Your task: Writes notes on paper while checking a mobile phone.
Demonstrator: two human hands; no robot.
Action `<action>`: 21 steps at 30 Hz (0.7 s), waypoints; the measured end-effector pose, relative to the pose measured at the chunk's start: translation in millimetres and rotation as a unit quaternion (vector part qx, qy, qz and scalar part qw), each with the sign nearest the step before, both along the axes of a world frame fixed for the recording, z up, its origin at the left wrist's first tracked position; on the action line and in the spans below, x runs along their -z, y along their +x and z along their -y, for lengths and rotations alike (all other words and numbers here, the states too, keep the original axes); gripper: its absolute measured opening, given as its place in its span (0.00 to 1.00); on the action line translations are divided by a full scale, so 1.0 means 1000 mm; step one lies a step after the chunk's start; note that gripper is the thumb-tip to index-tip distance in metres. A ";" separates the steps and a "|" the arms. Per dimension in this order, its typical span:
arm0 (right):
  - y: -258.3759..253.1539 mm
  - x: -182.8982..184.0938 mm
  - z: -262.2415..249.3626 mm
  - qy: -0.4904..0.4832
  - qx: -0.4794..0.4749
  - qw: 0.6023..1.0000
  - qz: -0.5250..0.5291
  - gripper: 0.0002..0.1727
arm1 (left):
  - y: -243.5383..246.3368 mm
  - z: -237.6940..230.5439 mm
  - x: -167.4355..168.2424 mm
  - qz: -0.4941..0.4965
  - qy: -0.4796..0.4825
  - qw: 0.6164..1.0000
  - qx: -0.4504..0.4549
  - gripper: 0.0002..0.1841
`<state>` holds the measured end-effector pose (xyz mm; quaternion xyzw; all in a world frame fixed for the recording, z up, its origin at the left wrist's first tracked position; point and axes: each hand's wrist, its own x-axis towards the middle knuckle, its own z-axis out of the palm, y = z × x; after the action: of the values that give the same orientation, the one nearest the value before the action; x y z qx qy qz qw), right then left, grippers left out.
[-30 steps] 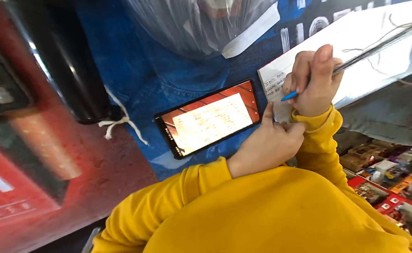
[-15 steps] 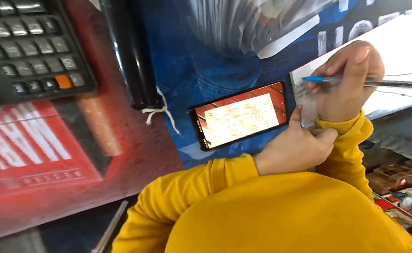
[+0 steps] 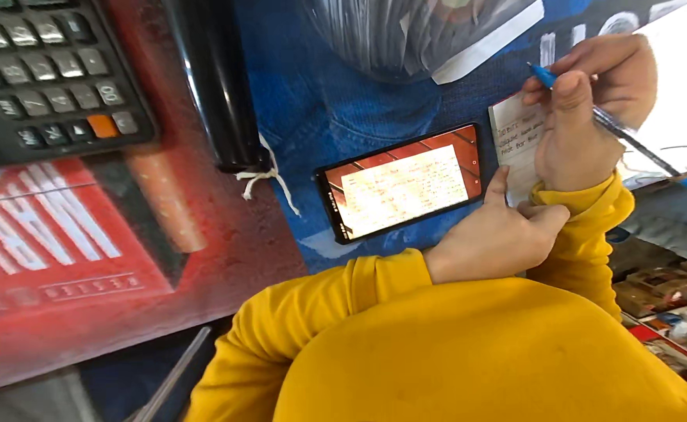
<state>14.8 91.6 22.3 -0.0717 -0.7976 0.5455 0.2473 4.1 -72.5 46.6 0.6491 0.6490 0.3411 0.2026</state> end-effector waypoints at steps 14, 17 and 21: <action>-0.001 -0.001 0.000 0.010 0.014 1.000 0.012 0.02 | -0.001 -0.001 -0.001 0.012 0.003 1.000 0.003 0.08; -0.001 -0.001 0.000 0.011 0.012 1.000 0.011 0.02 | -0.001 -0.001 0.000 0.000 0.000 1.000 0.006 0.08; -0.001 -0.001 -0.001 0.019 0.005 1.000 0.015 0.01 | -0.001 -0.001 0.000 0.000 0.000 1.000 0.010 0.08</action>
<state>13.5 92.1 23.6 -0.0794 -0.8108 0.5280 0.2398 3.5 -71.6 46.2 0.6552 0.6428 0.3390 0.2063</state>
